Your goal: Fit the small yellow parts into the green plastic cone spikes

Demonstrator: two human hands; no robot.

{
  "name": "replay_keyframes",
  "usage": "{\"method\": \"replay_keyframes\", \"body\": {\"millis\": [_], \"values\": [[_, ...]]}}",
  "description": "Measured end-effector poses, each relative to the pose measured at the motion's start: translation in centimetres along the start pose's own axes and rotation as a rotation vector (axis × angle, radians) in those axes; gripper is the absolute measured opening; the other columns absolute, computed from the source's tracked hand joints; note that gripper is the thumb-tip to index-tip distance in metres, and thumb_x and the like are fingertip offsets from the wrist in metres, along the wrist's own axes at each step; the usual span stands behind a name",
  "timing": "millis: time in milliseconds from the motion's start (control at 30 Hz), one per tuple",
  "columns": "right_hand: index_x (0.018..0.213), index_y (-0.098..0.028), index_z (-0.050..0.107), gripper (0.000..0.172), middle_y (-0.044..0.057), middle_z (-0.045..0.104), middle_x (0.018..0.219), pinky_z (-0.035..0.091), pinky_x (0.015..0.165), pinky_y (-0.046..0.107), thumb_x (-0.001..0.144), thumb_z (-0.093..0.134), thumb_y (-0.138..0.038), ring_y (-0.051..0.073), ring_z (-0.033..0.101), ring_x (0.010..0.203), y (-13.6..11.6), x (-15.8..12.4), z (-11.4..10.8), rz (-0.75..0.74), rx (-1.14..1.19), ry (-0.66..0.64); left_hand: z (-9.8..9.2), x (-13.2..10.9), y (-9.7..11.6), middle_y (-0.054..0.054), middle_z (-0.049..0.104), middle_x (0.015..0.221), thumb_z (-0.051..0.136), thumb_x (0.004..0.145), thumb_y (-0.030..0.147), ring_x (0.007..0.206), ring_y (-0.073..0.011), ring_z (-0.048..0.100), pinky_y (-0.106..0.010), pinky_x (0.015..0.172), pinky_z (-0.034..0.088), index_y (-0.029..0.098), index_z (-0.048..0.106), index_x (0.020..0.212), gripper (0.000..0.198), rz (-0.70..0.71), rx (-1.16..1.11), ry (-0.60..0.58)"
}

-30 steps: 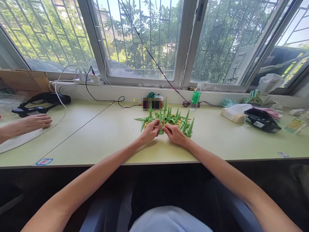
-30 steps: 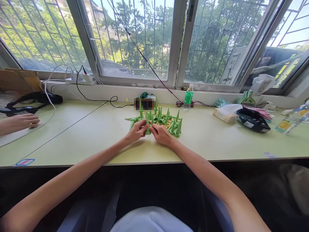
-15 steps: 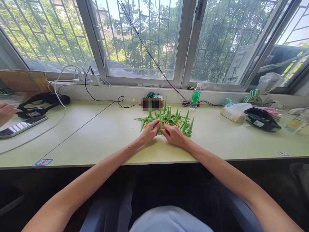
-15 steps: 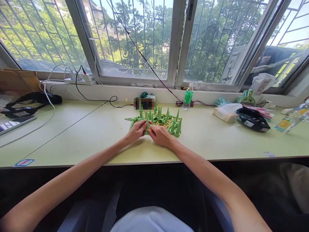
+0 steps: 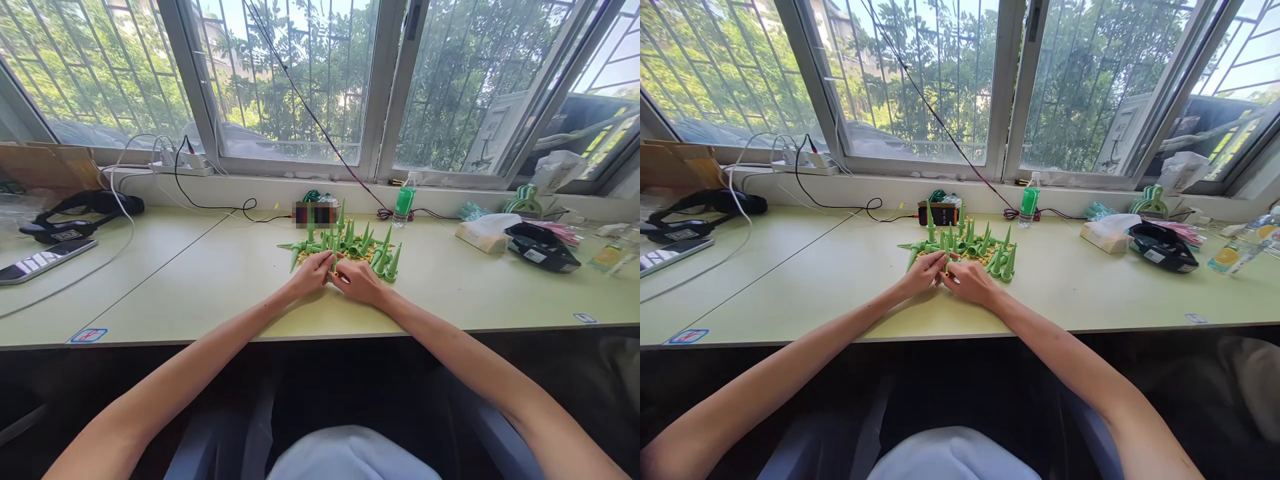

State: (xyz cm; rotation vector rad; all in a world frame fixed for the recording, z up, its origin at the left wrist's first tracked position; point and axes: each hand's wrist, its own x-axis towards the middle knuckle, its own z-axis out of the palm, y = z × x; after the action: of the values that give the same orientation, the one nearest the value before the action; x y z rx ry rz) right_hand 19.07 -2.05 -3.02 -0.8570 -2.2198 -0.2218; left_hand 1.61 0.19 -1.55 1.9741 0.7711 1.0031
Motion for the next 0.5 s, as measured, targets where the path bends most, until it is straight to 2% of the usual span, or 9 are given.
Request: {"method": "replay_keyframes", "body": {"millis": [267, 500], "values": [[0.072, -0.017, 0.053, 0.03, 0.001, 0.061, 0.065, 0.029, 0.058, 0.022, 0.097, 0.049, -0.03, 0.009, 0.048, 0.055, -0.14, 0.02, -0.02, -0.003, -0.078, -0.015, 0.08, 0.16, -0.24, 0.003, 0.047, 0.057, 0.045, 0.096, 0.052, 0.045, -0.0092, 0.046, -0.022, 0.044, 0.038, 0.015, 0.063, 0.099, 0.041, 0.01, -0.001, 0.005], [0.071, -0.016, 0.054, 0.034, 0.0, 0.06, 0.064, 0.03, 0.059, 0.022, 0.099, 0.048, -0.035, 0.008, 0.049, 0.054, 0.02, 0.0, 0.18, 0.031, -0.095, -0.015, -0.11, 0.18, -0.3, 0.003, 0.05, 0.061, 0.045, 0.096, 0.053, 0.048, -0.0089, 0.05, -0.021, 0.047, 0.043, 0.015, 0.063, 0.105, 0.042, 0.015, -0.028, -0.001]]}}
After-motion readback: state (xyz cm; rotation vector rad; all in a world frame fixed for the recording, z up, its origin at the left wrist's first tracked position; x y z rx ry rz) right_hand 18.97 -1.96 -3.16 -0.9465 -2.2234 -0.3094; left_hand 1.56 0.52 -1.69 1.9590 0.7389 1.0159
